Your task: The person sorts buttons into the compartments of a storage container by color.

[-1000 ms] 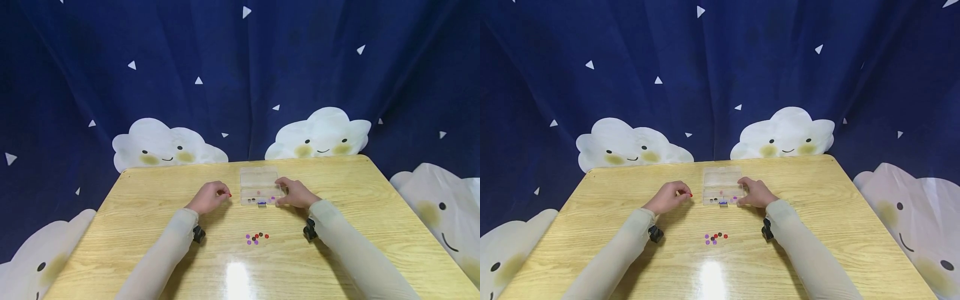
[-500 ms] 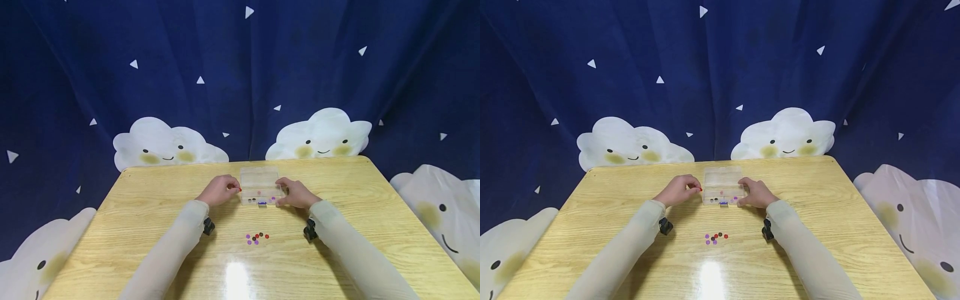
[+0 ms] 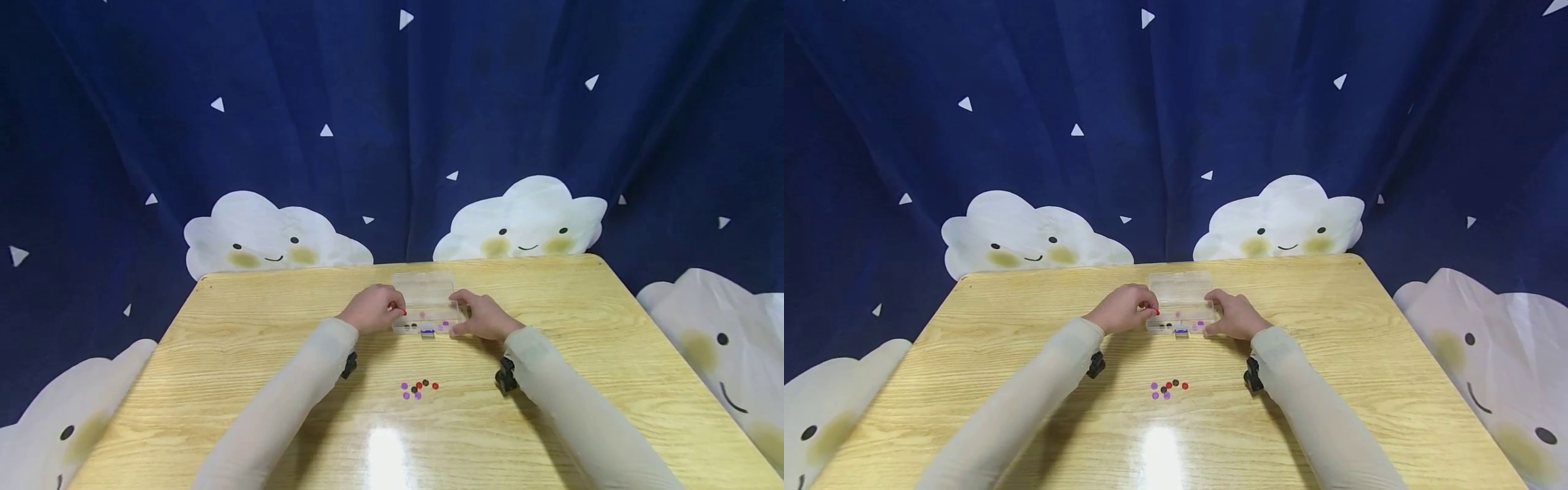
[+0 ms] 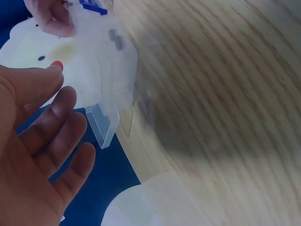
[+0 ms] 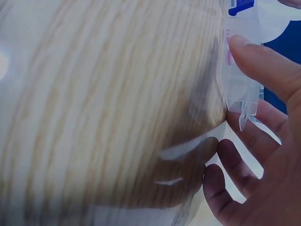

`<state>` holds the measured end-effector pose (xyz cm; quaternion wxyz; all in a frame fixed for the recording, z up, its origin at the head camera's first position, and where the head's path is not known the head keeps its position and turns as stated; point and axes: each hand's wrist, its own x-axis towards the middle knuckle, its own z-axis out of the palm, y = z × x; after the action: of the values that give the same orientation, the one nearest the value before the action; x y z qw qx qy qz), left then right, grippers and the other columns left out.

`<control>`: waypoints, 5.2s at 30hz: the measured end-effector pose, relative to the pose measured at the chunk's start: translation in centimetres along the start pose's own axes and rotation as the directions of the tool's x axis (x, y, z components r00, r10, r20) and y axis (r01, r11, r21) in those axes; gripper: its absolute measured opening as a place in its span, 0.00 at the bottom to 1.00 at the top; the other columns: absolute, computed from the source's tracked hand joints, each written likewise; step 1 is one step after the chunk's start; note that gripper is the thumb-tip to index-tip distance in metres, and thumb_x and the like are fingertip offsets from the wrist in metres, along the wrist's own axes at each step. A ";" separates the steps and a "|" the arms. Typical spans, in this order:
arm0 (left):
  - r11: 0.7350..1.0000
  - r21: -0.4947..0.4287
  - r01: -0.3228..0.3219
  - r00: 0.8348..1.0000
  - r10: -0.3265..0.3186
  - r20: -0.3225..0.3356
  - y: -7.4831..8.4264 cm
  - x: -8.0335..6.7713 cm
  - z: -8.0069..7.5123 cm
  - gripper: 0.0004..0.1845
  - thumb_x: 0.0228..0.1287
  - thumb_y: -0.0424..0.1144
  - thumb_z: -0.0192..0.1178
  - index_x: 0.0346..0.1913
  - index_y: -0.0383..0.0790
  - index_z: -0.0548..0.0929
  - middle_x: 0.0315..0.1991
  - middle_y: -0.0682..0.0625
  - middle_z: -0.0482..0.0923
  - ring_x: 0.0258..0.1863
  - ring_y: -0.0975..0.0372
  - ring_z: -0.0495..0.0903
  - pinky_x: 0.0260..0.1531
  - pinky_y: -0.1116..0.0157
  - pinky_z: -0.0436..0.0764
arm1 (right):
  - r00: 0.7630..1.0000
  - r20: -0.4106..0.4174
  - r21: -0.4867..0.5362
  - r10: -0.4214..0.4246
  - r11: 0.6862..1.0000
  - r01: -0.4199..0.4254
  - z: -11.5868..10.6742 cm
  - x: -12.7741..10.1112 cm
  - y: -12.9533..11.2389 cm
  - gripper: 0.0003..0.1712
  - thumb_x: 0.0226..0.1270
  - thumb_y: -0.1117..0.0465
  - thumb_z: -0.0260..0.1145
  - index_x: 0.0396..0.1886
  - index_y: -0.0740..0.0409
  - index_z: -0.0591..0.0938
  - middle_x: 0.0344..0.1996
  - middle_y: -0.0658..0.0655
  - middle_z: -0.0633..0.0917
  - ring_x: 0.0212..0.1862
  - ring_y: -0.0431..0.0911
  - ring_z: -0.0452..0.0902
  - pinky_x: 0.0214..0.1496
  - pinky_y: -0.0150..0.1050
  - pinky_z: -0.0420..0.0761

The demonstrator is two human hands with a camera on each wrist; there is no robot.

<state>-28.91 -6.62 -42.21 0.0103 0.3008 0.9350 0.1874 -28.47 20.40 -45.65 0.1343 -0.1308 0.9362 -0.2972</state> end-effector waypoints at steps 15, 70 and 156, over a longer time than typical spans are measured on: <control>0.999 0.016 0.029 0.998 -0.029 -0.051 1.6 2.0 0.5 0.06 0.69 0.41 0.61 0.37 0.48 0.88 0.36 0.55 0.84 0.37 0.64 0.78 0.43 0.65 0.79 | 1.000 -0.023 -0.002 0.001 1.000 -0.001 0.0 0.0 0.3 0.44 0.54 0.52 0.78 0.69 0.54 0.69 0.66 0.67 0.75 0.67 0.63 0.69 0.69 0.59 0.70; 0.989 0.062 0.137 0.990 -0.138 0.004 1.4 3.9 2.3 0.08 0.69 0.41 0.58 0.37 0.49 0.88 0.38 0.55 0.87 0.39 0.62 0.84 0.47 0.62 0.82 | 1.000 -0.029 -0.022 -0.003 1.000 0.002 0.1 0.1 0.2 0.44 0.53 0.51 0.79 0.68 0.54 0.70 0.65 0.66 0.77 0.65 0.61 0.73 0.67 0.57 0.73; 0.976 -0.075 -0.203 0.955 0.214 0.203 2.6 -8.0 4.0 0.05 0.63 0.39 0.66 0.40 0.51 0.89 0.39 0.59 0.82 0.40 0.69 0.75 0.45 0.73 0.78 | 1.000 -0.008 -0.015 0.007 1.000 -0.007 0.2 0.0 0.0 0.44 0.54 0.52 0.78 0.69 0.54 0.68 0.66 0.67 0.75 0.64 0.60 0.72 0.66 0.57 0.73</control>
<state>-20.43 -7.82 -45.77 0.0973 0.4153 0.8865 0.1794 -28.40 20.28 -45.78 0.1309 -0.1273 0.9394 -0.2900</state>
